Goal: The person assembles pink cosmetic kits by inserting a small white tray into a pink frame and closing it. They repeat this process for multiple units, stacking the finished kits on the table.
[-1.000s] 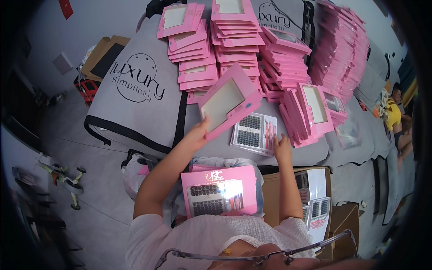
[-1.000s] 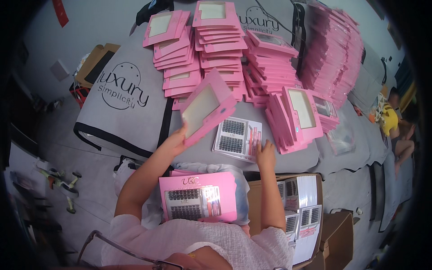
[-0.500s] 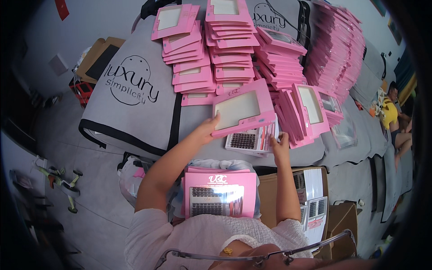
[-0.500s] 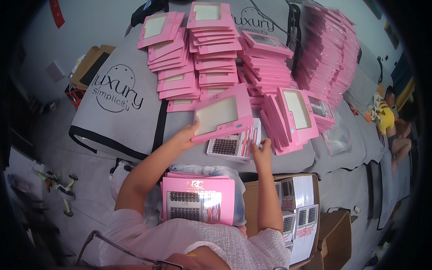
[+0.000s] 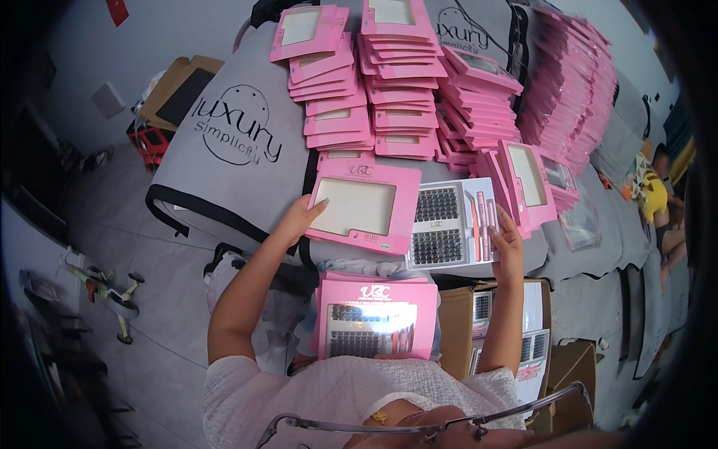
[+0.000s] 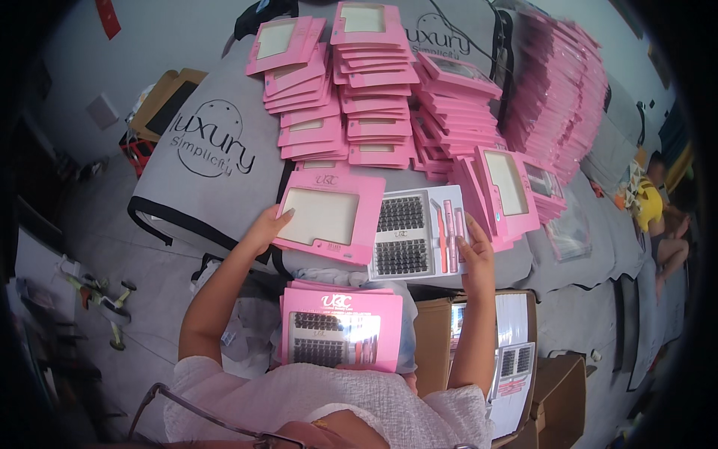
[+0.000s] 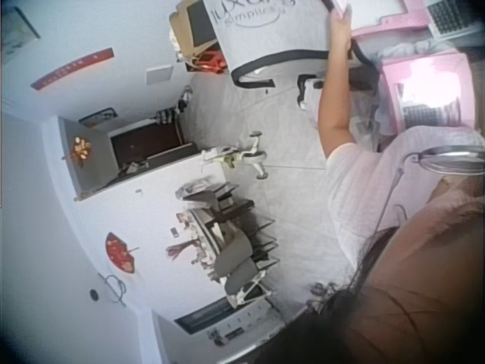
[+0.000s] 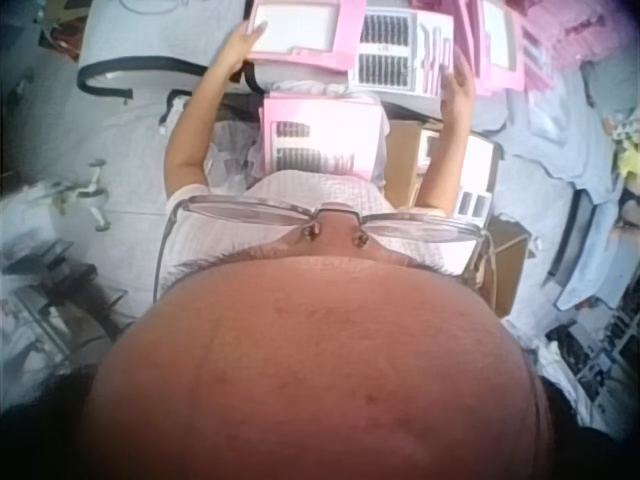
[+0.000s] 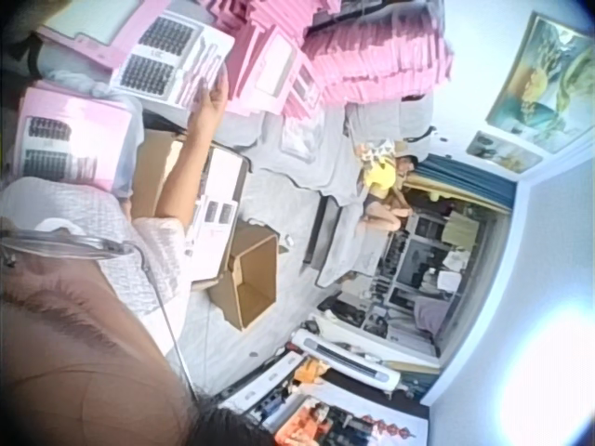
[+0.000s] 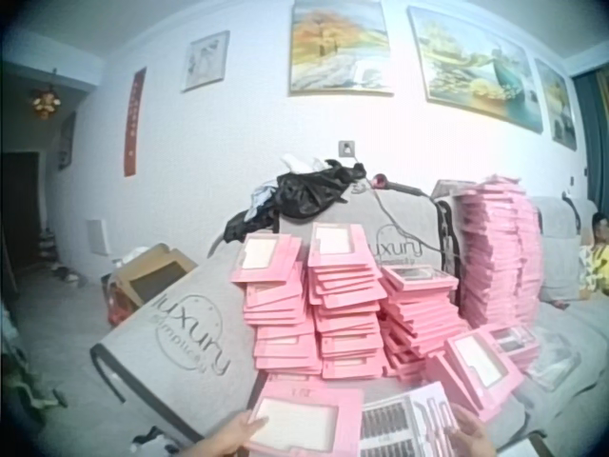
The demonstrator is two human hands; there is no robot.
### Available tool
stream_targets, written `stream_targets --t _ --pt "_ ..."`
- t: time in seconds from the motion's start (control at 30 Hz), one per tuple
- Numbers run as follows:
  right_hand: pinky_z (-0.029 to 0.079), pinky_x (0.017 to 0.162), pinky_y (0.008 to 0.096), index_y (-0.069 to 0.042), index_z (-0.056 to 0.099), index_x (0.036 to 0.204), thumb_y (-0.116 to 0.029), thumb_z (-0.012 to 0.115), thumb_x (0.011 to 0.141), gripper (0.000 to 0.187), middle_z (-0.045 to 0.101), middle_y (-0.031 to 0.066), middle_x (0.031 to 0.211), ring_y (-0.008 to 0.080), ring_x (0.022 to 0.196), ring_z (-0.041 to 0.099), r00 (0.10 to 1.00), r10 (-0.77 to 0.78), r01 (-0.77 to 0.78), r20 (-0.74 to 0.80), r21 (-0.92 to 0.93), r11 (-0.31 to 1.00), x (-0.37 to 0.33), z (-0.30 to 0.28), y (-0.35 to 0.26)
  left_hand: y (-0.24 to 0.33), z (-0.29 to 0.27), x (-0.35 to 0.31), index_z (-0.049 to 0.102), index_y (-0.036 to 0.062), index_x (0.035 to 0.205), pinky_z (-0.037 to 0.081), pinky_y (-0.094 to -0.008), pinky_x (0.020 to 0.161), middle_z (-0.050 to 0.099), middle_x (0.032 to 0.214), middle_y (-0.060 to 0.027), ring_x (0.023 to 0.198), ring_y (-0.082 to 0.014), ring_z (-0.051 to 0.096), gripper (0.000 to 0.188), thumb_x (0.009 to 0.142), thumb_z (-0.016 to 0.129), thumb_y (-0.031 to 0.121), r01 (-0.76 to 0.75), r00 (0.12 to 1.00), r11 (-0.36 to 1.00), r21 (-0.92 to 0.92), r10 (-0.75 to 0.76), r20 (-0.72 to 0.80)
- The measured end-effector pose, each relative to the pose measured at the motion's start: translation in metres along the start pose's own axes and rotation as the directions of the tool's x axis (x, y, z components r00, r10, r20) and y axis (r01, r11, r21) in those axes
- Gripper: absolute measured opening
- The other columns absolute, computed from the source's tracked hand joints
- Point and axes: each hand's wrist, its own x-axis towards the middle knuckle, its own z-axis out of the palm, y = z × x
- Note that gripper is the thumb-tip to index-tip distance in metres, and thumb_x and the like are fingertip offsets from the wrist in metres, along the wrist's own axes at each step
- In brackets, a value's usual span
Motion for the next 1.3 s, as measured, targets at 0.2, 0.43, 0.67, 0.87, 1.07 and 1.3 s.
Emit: stream_targets --t 0.2,0.43,0.67,0.87,1.07,1.3 --pt "0.046 0.087 0.0265 0.003 0.036 0.131 0.002 0.046 0.085 0.048 0.053 0.0118 0.12 0.0152 0.102 0.056 0.999 0.026 -0.032 0.038 0.148 0.988 0.008 -0.004 0.017 0.016 0.014 -0.018 0.043 0.0008 0.115 0.055 -0.0342 0.052 0.057 0.097 -0.0094 0.082 -0.0177 0.06 0.039 0.09 0.053 0.028 -0.021 0.99 0.999 0.028 0.017 0.14" --pt "0.036 0.096 0.0267 0.003 0.037 0.131 -0.004 0.048 0.088 0.046 0.048 0.0103 0.128 0.0136 0.114 0.048 0.999 0.045 -0.045 0.006 0.112 0.993 0.0 0.068 0.029 0.034 0.046 -0.039 0.04 0.0018 0.119 0.056 -0.0349 0.061 0.053 0.107 -0.0105 0.086 -0.0184 0.059 0.039 0.095 0.041 0.032 -0.041 0.996 0.997 -0.058 0.045 0.074" --pt "0.027 0.101 0.0329 0.0 0.049 0.12 -0.05 0.026 0.094 0.061 0.051 0.009 0.123 0.0188 0.118 0.042 0.97 0.088 -0.128 0.227 0.168 0.977 -0.008 0.077 0.022 0.041 0.056 -0.084 0.042 0.0009 0.124 0.042 -0.0274 0.087 0.053 0.114 -0.0081 0.102 -0.0134 0.052 0.037 0.097 0.037 0.026 0.032 0.999 0.887 -0.46 -0.018 0.035" --pt "0.045 0.08 0.035 0.005 0.052 0.113 -0.026 0.052 0.089 0.04 0.057 0.0159 0.105 0.0258 0.094 0.057 0.977 -0.175 0.031 -0.12 -0.737 0.675 0.006 0.01 0.066 0.028 0.059 -0.177 0.045 0.0006 0.116 0.042 -0.0271 0.083 0.055 0.107 -0.0076 0.096 -0.0115 0.052 0.031 0.095 0.04 0.024 0.113 0.981 0.962 -0.249 -0.148 -0.127" --pt "0.043 0.082 0.0414 0.007 0.046 0.118 -0.038 0.061 0.08 0.06 0.05 0.0264 0.104 0.0371 0.1 0.051 0.943 -0.162 -0.231 -0.292 -0.92 0.316 0.014 0.005 0.117 -0.003 0.065 -0.225 0.048 0.0015 0.104 0.044 -0.0317 0.071 0.059 0.093 -0.0151 0.082 -0.0216 0.058 0.026 0.092 0.045 0.024 -0.01 0.984 0.947 0.32 0.066 -0.163" --pt "0.041 0.079 0.0337 0.006 0.045 0.103 -0.028 0.055 0.087 0.039 0.048 0.0171 0.098 0.0244 0.088 0.048 0.473 -0.467 0.031 -0.747 -0.515 0.856 0.023 -0.038 0.081 0.011 0.049 -0.242 0.054 0.0048 0.084 0.044 -0.0416 0.054 0.058 0.065 -0.0151 0.061 -0.035 0.059 0.024 0.086 0.051 0.028 0.081 0.996 0.698 0.711 -0.036 -0.078"
